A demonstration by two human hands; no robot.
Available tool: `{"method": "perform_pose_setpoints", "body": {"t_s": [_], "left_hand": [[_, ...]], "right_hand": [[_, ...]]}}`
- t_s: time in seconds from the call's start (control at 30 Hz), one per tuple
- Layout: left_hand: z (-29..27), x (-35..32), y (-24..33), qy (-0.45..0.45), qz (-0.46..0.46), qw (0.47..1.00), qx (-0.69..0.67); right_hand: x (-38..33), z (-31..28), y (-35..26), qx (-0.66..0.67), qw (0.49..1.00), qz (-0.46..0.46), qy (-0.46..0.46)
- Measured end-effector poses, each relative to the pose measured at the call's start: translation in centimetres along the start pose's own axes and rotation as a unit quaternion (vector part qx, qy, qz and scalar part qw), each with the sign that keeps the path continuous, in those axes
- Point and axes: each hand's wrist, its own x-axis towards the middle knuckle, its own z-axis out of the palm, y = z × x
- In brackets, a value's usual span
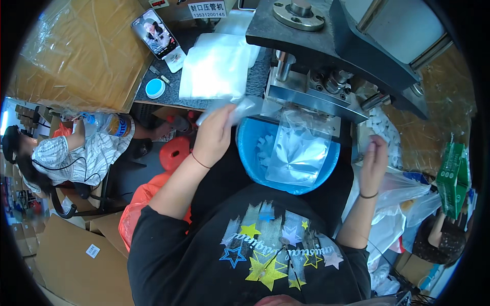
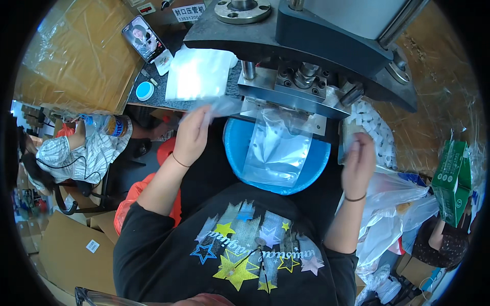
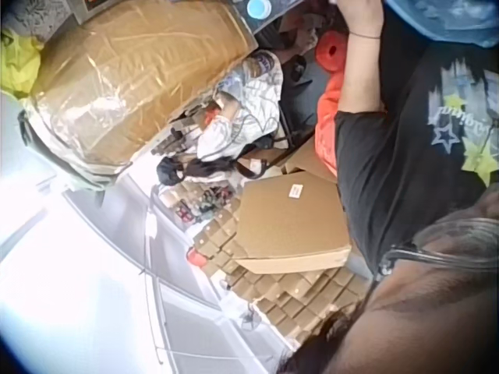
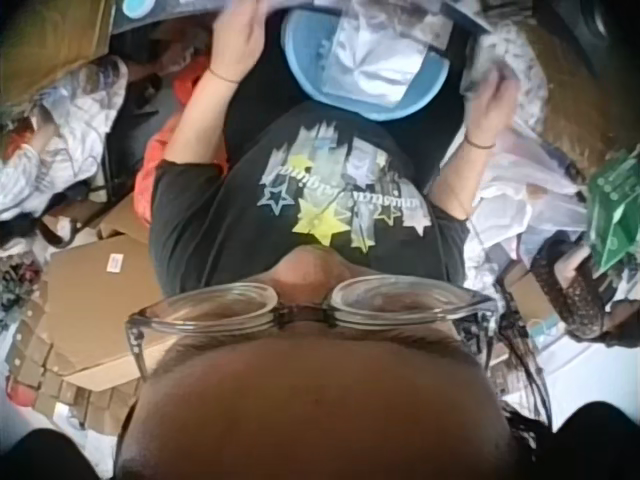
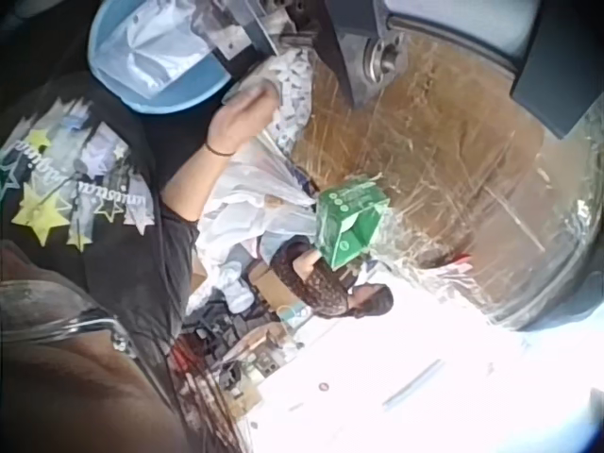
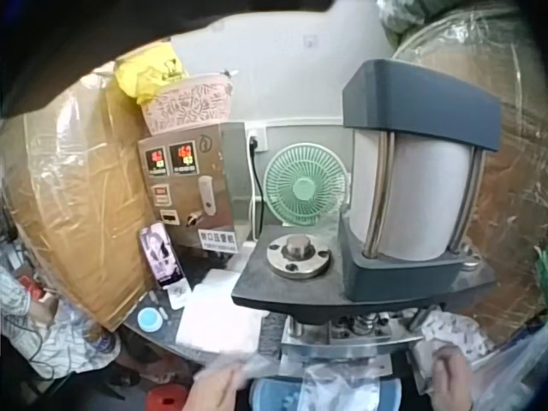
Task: The recorder puts small plastic parts into clear bags and uses a heat sealer to seal them.
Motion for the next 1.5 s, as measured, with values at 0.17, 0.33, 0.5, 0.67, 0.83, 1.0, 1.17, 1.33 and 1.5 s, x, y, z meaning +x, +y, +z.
{"method": "perform_pose_setpoints", "body": {"t_s": [0.17,0.33,0.5,0.67,0.83,1.0,1.17,1.33,1.5], "left_hand": [[2.2,-0.4,4.3,-0.145,-0.115,0.938,-0.292],[4.9,-0.9,8.1,-0.272,-0.087,0.915,-0.286],[6.4,-2.4,8.6,-0.387,-0.199,0.742,-0.51],[6.9,-2.6,10.4,-0.486,-0.268,0.609,-0.566],[7.1,-2.4,8.6,-0.431,-0.321,0.622,-0.57],[7.0,1.8,6.4,-0.353,-0.362,0.638,-0.582],[7.3,2.8,5.9,-0.328,-0.349,0.62,-0.621],[6.2,2.5,3.6,-0.082,-0.181,0.865,-0.46],[-0.7,4.4,-1.7,-0.039,0.034,0.955,0.29]], "right_hand": [[0.3,1.7,-5.4,0.126,0.947,-0.172,-0.239],[0.9,1.5,-7.6,0.318,0.938,0.082,-0.112],[1.6,0.2,-6.0,0.147,0.952,-0.069,-0.259],[2.1,-1.3,-5.1,0.183,0.905,-0.093,-0.373],[3.7,-1.3,0.8,-0.147,0.967,-0.1,-0.18],[3.3,-0.7,5.5,-0.31,0.923,0.004,-0.226],[3.0,-0.1,4.9,-0.296,0.94,0.035,-0.166],[2.5,-1.5,8.6,-0.227,0.947,0.023,-0.226],[2.8,-3.1,6.5,-0.113,0.971,-0.028,-0.208]]}}
